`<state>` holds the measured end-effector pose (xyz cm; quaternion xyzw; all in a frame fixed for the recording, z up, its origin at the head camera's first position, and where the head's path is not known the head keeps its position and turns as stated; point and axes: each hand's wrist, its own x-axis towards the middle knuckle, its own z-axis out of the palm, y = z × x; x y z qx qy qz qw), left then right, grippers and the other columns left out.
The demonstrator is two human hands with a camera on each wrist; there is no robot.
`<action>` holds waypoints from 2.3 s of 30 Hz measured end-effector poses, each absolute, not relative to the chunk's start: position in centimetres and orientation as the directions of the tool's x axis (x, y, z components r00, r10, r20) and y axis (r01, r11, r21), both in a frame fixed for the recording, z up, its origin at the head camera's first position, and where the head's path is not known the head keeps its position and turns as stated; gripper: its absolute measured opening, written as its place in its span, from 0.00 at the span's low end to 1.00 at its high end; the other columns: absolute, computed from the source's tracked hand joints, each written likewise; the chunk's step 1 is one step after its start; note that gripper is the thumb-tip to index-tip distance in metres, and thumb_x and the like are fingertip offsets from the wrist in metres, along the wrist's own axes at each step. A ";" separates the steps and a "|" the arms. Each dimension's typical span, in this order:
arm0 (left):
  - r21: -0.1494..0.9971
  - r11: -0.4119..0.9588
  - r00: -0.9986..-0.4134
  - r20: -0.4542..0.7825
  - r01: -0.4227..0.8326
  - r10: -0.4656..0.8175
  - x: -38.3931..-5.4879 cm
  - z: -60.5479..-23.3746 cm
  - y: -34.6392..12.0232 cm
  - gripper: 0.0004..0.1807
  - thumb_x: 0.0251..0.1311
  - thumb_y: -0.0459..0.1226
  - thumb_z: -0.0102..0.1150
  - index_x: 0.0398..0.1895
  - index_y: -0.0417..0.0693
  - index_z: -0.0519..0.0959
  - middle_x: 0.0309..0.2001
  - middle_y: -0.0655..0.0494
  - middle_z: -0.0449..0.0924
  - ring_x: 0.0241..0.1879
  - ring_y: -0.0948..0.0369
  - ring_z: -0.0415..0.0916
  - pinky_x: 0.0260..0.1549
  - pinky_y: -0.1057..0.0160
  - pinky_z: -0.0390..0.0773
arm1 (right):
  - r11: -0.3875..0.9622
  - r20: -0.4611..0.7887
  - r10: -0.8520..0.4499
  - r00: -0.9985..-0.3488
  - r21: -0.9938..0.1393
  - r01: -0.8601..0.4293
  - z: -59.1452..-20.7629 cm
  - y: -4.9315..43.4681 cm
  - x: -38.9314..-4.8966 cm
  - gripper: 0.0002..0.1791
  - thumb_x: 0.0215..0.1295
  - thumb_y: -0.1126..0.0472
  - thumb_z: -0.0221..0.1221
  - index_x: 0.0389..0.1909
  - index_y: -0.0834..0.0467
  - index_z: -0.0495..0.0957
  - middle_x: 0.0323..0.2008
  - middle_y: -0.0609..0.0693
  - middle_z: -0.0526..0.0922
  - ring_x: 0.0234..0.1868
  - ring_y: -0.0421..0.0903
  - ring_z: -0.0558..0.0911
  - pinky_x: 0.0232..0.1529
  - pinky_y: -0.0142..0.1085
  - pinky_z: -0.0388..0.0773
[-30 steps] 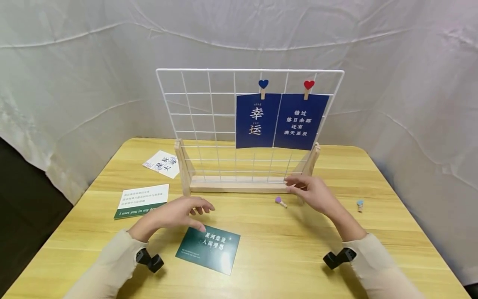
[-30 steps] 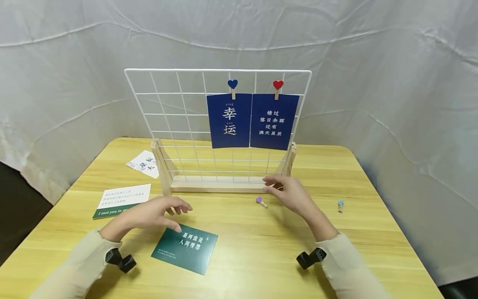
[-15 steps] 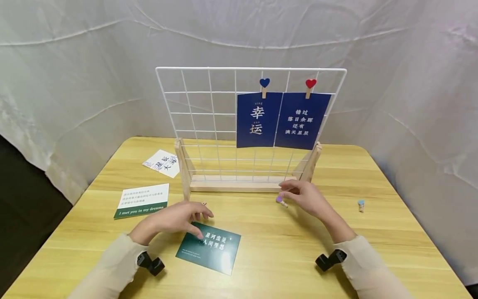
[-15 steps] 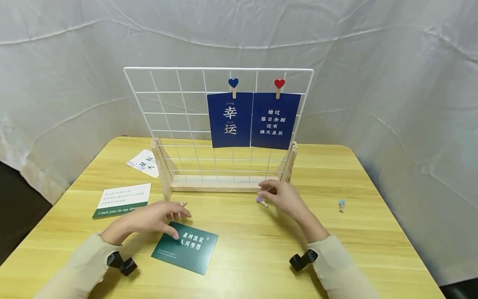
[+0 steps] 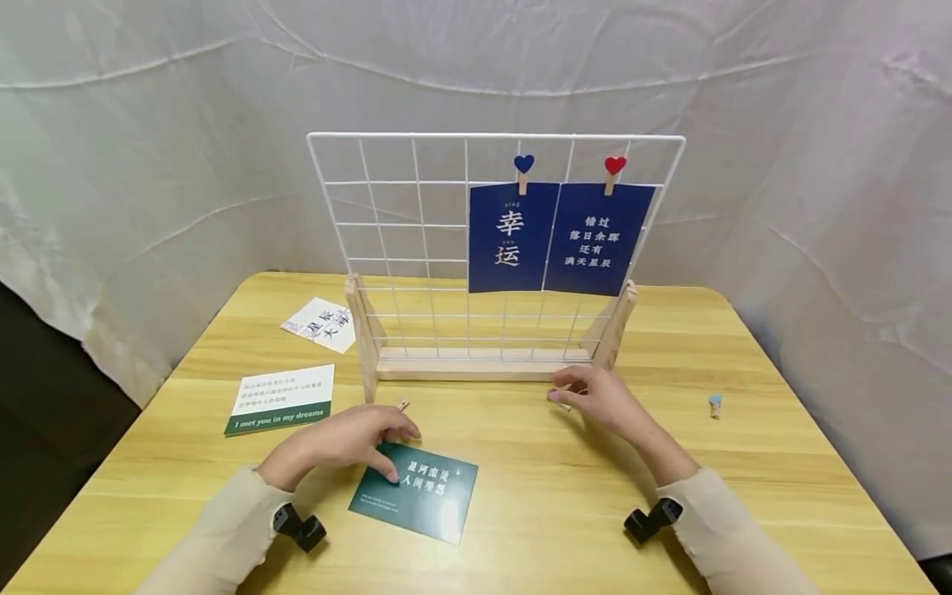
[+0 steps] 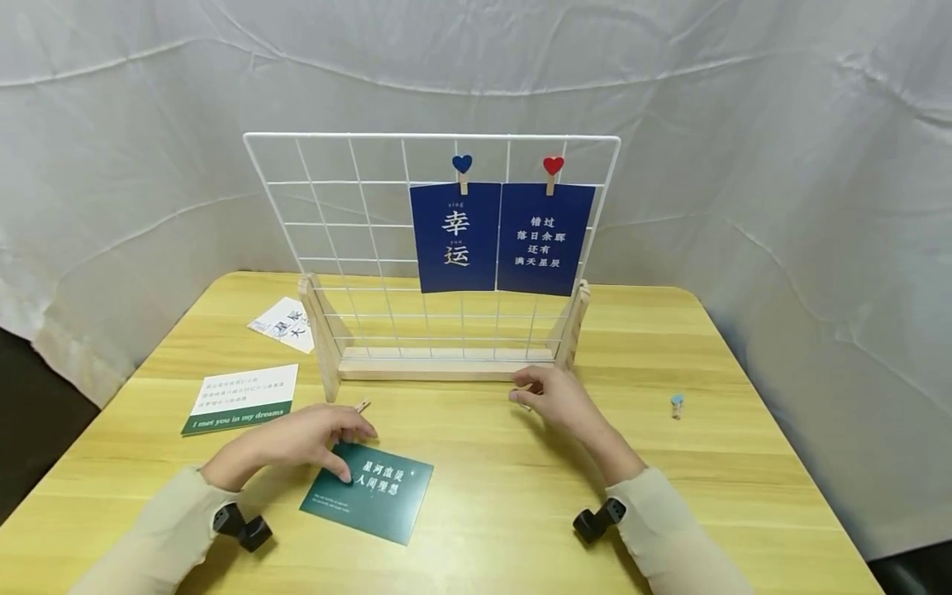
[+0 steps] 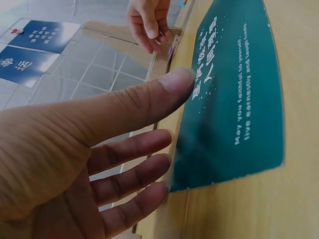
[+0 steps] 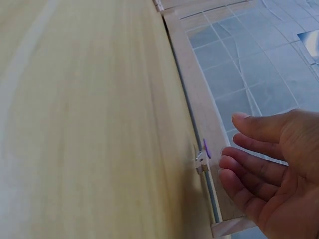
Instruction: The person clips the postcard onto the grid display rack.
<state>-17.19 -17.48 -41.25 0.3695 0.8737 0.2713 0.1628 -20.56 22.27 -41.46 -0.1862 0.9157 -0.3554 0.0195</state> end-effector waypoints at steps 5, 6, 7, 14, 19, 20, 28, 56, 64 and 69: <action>0.577 0.598 -0.685 -0.089 0.556 0.723 -17.3 -41.2 -17.6 0.30 0.43 0.43 0.78 0.52 0.47 0.80 0.45 0.62 0.81 0.41 0.64 0.77 0.44 0.62 0.78 | 0.688 0.078 -0.349 -0.934 -0.655 -0.313 -41.9 22.2 -20.5 0.16 0.64 0.57 0.65 0.50 0.60 0.83 0.38 0.48 0.86 0.39 0.46 0.83 0.45 0.44 0.81; 0.575 0.599 -0.685 -0.090 0.557 0.723 -17.3 -41.3 -17.6 0.30 0.43 0.43 0.78 0.52 0.47 0.80 0.45 0.62 0.81 0.41 0.64 0.77 0.44 0.62 0.78 | 0.689 0.080 -0.352 -0.933 -0.652 -0.316 -42.0 22.2 -20.5 0.16 0.64 0.57 0.65 0.50 0.60 0.83 0.38 0.47 0.86 0.39 0.46 0.83 0.45 0.44 0.81; 0.576 0.598 -0.683 -0.092 0.557 0.725 -17.4 -41.3 -17.6 0.29 0.43 0.43 0.78 0.52 0.47 0.80 0.45 0.63 0.81 0.42 0.64 0.76 0.44 0.62 0.78 | 0.693 0.080 -0.354 -0.932 -0.647 -0.319 -42.1 22.2 -20.5 0.16 0.64 0.57 0.65 0.50 0.60 0.83 0.38 0.47 0.86 0.39 0.46 0.83 0.45 0.44 0.81; 0.578 0.589 -0.668 -0.097 0.566 0.737 -17.3 -41.4 -17.8 0.30 0.42 0.43 0.79 0.52 0.47 0.80 0.45 0.63 0.80 0.43 0.64 0.76 0.46 0.62 0.77 | 0.714 0.093 -0.372 -0.924 -0.607 -0.349 -42.7 22.0 -20.4 0.15 0.63 0.59 0.66 0.49 0.60 0.83 0.39 0.48 0.86 0.40 0.45 0.83 0.47 0.45 0.80; 0.561 0.580 -0.659 -0.079 0.591 0.748 -17.3 -41.6 -18.1 0.29 0.42 0.44 0.78 0.50 0.47 0.81 0.45 0.63 0.77 0.42 0.63 0.74 0.45 0.63 0.77 | 0.723 0.104 -0.376 -0.921 -0.588 -0.362 -42.8 21.8 -20.4 0.14 0.63 0.61 0.66 0.48 0.60 0.83 0.38 0.48 0.86 0.40 0.46 0.83 0.46 0.45 0.80; 0.557 0.580 -0.659 -0.076 0.594 0.748 -17.3 -41.6 -18.1 0.28 0.42 0.44 0.78 0.49 0.48 0.82 0.45 0.63 0.77 0.42 0.63 0.74 0.45 0.63 0.77 | 0.726 0.107 -0.376 -0.921 -0.584 -0.364 -42.8 21.8 -20.4 0.13 0.63 0.61 0.66 0.48 0.60 0.83 0.38 0.48 0.86 0.40 0.46 0.83 0.46 0.45 0.80; 0.538 0.591 -0.667 -0.069 0.601 0.742 -17.2 -41.8 -18.2 0.27 0.39 0.44 0.79 0.46 0.49 0.81 0.43 0.64 0.76 0.41 0.63 0.73 0.44 0.62 0.77 | 0.748 0.117 -0.370 -0.921 -0.550 -0.371 -43.2 21.6 -20.6 0.12 0.63 0.62 0.66 0.46 0.60 0.83 0.33 0.43 0.84 0.34 0.41 0.81 0.41 0.42 0.79; 0.557 0.592 -0.662 -0.097 0.582 0.743 -16.9 -42.0 -17.7 0.25 0.36 0.41 0.81 0.37 0.52 0.76 0.33 0.63 0.72 0.34 0.64 0.69 0.37 0.66 0.73 | 0.721 0.087 -0.343 -0.935 -0.614 -0.322 -43.5 21.5 -20.5 0.05 0.59 0.61 0.69 0.34 0.52 0.81 0.28 0.41 0.81 0.32 0.40 0.78 0.38 0.39 0.75; 0.574 0.567 -0.653 -0.071 0.591 0.754 -17.0 -41.8 -17.7 0.24 0.39 0.40 0.80 0.39 0.51 0.76 0.34 0.63 0.72 0.35 0.63 0.70 0.38 0.66 0.74 | 0.707 0.084 -0.345 -0.935 -0.632 -0.318 -43.2 21.3 -20.4 0.07 0.58 0.61 0.69 0.35 0.52 0.80 0.29 0.42 0.82 0.32 0.41 0.79 0.39 0.39 0.76; 0.584 0.548 -0.644 -0.054 0.599 0.763 -17.1 -41.8 -17.9 0.22 0.43 0.39 0.78 0.40 0.50 0.76 0.35 0.63 0.73 0.36 0.64 0.70 0.39 0.66 0.75 | 0.689 0.079 -0.356 -0.931 -0.651 -0.318 -43.2 21.3 -20.3 0.07 0.59 0.61 0.69 0.35 0.53 0.80 0.29 0.42 0.82 0.31 0.40 0.78 0.37 0.38 0.76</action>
